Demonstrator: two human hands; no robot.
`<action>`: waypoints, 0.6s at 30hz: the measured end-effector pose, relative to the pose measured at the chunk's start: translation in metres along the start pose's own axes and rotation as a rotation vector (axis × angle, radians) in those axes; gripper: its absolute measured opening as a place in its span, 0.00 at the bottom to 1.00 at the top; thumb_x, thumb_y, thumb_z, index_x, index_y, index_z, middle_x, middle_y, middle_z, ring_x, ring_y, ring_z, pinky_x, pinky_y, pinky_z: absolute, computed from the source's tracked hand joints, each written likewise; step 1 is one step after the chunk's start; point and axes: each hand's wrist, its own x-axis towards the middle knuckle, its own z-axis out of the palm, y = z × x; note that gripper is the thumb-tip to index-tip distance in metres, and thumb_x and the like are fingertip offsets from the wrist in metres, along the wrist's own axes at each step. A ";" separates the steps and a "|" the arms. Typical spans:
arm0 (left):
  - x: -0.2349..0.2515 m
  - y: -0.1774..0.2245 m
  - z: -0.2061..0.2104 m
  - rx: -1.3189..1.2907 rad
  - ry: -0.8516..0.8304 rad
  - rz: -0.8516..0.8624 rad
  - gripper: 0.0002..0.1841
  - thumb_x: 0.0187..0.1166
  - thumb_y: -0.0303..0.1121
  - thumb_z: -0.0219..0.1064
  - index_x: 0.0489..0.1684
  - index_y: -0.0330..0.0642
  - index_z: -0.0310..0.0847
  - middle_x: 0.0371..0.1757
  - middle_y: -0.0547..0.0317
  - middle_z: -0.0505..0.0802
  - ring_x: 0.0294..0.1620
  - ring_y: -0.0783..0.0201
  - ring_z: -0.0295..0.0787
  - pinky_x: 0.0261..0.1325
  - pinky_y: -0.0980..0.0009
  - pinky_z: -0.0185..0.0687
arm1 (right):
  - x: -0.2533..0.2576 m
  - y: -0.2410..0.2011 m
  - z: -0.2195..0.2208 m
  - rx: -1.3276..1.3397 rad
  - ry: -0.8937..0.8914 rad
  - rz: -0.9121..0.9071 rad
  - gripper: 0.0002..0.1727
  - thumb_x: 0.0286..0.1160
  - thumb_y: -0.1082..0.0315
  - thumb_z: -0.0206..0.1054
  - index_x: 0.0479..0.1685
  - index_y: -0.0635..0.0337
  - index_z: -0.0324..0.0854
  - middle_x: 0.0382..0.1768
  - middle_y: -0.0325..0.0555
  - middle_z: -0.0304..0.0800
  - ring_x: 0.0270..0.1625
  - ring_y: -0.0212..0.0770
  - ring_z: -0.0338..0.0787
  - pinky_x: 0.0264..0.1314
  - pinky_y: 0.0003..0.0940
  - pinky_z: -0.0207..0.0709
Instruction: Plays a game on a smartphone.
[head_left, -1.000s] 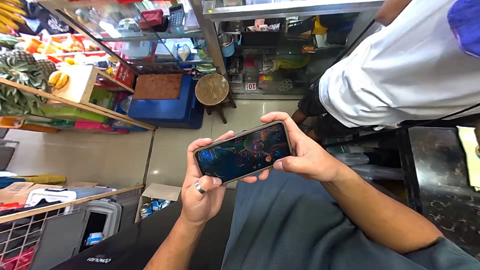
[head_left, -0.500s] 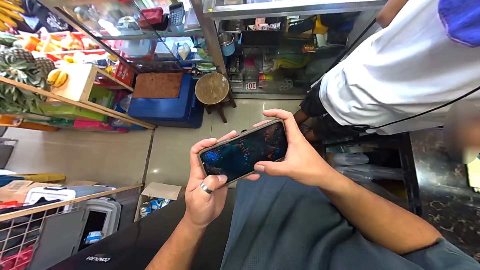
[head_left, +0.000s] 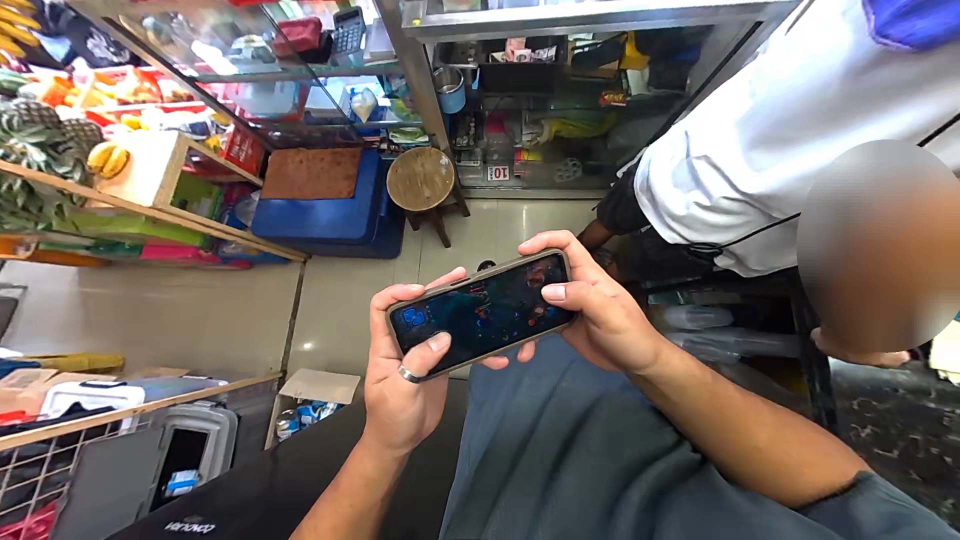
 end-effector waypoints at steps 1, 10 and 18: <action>0.000 0.000 -0.001 -0.028 -0.001 -0.010 0.22 0.81 0.22 0.54 0.72 0.54 0.67 0.78 0.38 0.79 0.64 0.35 0.88 0.43 0.43 0.93 | 0.000 0.000 -0.001 0.008 -0.010 0.001 0.23 0.84 0.70 0.48 0.76 0.44 0.67 0.57 0.58 0.84 0.47 0.51 0.94 0.38 0.45 0.92; 0.000 0.002 -0.003 -0.090 -0.037 -0.016 0.23 0.77 0.24 0.54 0.72 0.53 0.68 0.81 0.37 0.76 0.65 0.34 0.87 0.44 0.42 0.92 | -0.003 -0.003 -0.002 -0.025 -0.077 -0.004 0.33 0.75 0.78 0.56 0.80 0.42 0.62 0.62 0.57 0.83 0.52 0.52 0.93 0.43 0.46 0.93; -0.002 0.001 -0.003 -0.004 -0.083 -0.016 0.32 0.73 0.17 0.62 0.76 0.58 0.63 0.82 0.42 0.75 0.66 0.36 0.87 0.49 0.43 0.93 | -0.004 -0.005 -0.005 -0.057 -0.073 -0.018 0.35 0.71 0.81 0.57 0.81 0.43 0.61 0.62 0.57 0.83 0.52 0.52 0.94 0.41 0.45 0.94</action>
